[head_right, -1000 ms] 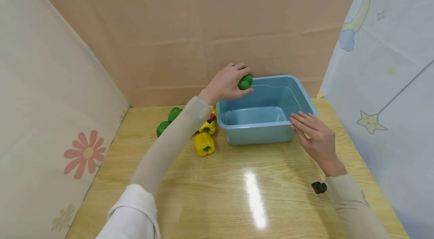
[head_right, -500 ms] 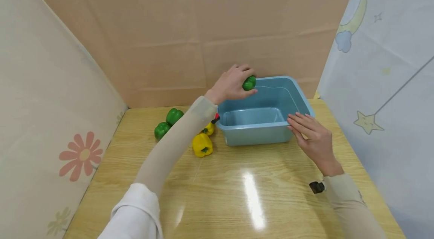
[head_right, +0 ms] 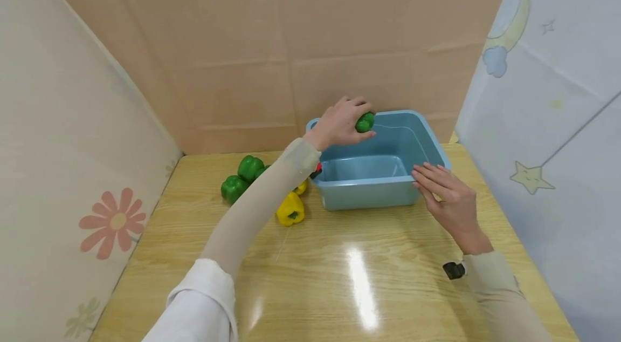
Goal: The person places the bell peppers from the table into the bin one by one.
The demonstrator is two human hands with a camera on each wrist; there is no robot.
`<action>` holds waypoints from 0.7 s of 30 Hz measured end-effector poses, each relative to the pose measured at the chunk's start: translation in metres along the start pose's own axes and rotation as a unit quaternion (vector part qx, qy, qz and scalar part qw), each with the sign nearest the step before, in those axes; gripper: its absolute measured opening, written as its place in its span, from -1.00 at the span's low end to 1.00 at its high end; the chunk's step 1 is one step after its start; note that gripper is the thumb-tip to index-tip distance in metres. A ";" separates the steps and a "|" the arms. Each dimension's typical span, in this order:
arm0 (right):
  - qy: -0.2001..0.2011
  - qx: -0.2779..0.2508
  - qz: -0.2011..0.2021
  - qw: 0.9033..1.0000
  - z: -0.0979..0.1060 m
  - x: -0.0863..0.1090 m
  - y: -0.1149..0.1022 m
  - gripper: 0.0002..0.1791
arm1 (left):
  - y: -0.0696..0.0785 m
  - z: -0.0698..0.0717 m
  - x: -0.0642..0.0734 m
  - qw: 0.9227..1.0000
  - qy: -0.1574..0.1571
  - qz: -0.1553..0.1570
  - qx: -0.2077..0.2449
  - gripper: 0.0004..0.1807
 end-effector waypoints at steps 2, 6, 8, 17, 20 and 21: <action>0.001 0.000 0.000 1.000 0.000 0.000 0.000 -0.53 | 0.001 -0.001 -0.002 1.000 -0.001 0.001 0.002 -0.42; 0.003 0.000 0.000 1.000 0.000 0.001 0.000 -0.53 | 0.002 -0.003 -0.004 1.000 -0.002 0.005 0.013 -0.42; 0.003 -0.001 -0.001 1.000 -0.001 0.001 0.000 -0.54 | 0.001 -0.002 -0.005 1.000 0.001 0.007 0.019 -0.42; 0.003 -0.001 -0.005 1.000 0.000 0.003 0.001 -0.56 | 0.002 -0.004 -0.009 1.000 0.004 0.009 0.004 -0.41; 0.001 0.001 -0.007 1.000 0.001 0.003 0.001 -0.56 | 0.005 -0.005 -0.010 1.000 0.009 0.003 0.008 -0.43; 0.000 0.003 -0.007 1.000 0.001 0.003 0.001 -0.56 | 0.006 -0.005 -0.011 1.000 0.011 0.000 0.006 -0.43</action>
Point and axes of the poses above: each hand's wrist, its own x-axis away from the middle knuckle, its own z-axis out of the back of the hand, y = z × x, the point moved 7 cm from there along -x, towards the middle knuckle, and after that the axes turned 6 degrees about -x, right-handed, at the moved point
